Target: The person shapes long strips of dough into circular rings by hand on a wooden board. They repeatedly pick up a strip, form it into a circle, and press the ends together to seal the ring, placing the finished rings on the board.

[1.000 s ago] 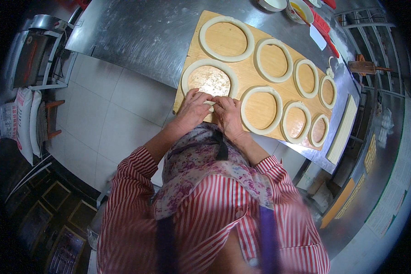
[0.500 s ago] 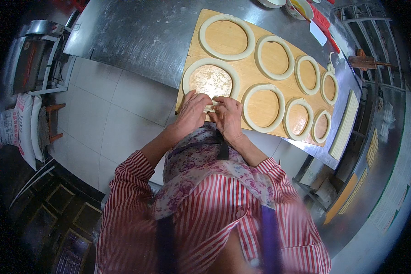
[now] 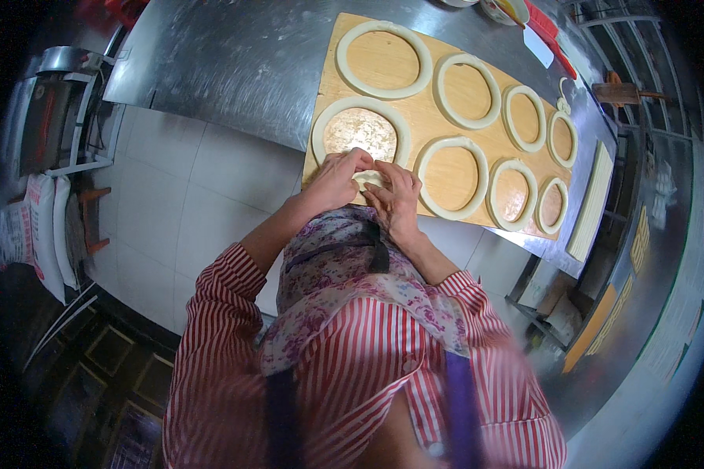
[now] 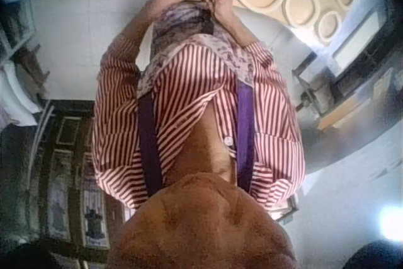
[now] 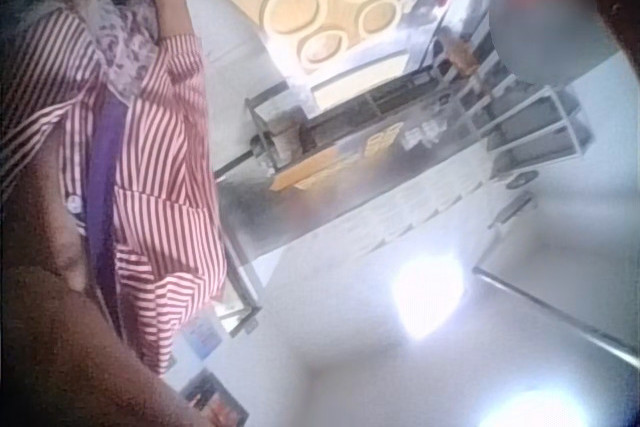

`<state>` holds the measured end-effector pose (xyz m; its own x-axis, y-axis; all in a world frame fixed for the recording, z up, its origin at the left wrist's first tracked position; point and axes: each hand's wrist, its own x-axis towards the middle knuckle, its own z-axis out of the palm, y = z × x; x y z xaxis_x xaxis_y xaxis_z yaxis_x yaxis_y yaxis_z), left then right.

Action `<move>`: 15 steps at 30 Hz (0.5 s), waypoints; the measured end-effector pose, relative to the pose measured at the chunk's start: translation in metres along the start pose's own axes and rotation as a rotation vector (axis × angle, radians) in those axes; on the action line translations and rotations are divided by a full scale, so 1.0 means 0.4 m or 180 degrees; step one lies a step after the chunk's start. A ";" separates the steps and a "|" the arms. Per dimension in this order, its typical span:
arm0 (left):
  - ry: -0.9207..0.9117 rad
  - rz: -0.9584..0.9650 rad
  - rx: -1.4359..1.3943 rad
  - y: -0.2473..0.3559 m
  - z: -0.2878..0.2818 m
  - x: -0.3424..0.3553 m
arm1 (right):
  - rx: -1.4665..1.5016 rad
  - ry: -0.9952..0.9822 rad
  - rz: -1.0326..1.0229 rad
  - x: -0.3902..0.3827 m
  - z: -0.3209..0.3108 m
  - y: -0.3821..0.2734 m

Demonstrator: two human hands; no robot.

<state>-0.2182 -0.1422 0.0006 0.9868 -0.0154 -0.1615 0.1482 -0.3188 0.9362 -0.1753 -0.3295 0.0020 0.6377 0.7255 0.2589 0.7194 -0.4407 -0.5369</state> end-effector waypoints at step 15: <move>0.0678 0.0320 0.0759 -0.029 0.073 -0.001 | 0.0168 0.0278 0.1046 -0.093 -0.094 0.033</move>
<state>-0.2221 -0.1662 -0.0192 0.9910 0.1325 0.0204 0.0548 -0.5388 0.8407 -0.1790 -0.3822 0.0155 0.8558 0.5003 0.1316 0.4577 -0.6137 -0.6433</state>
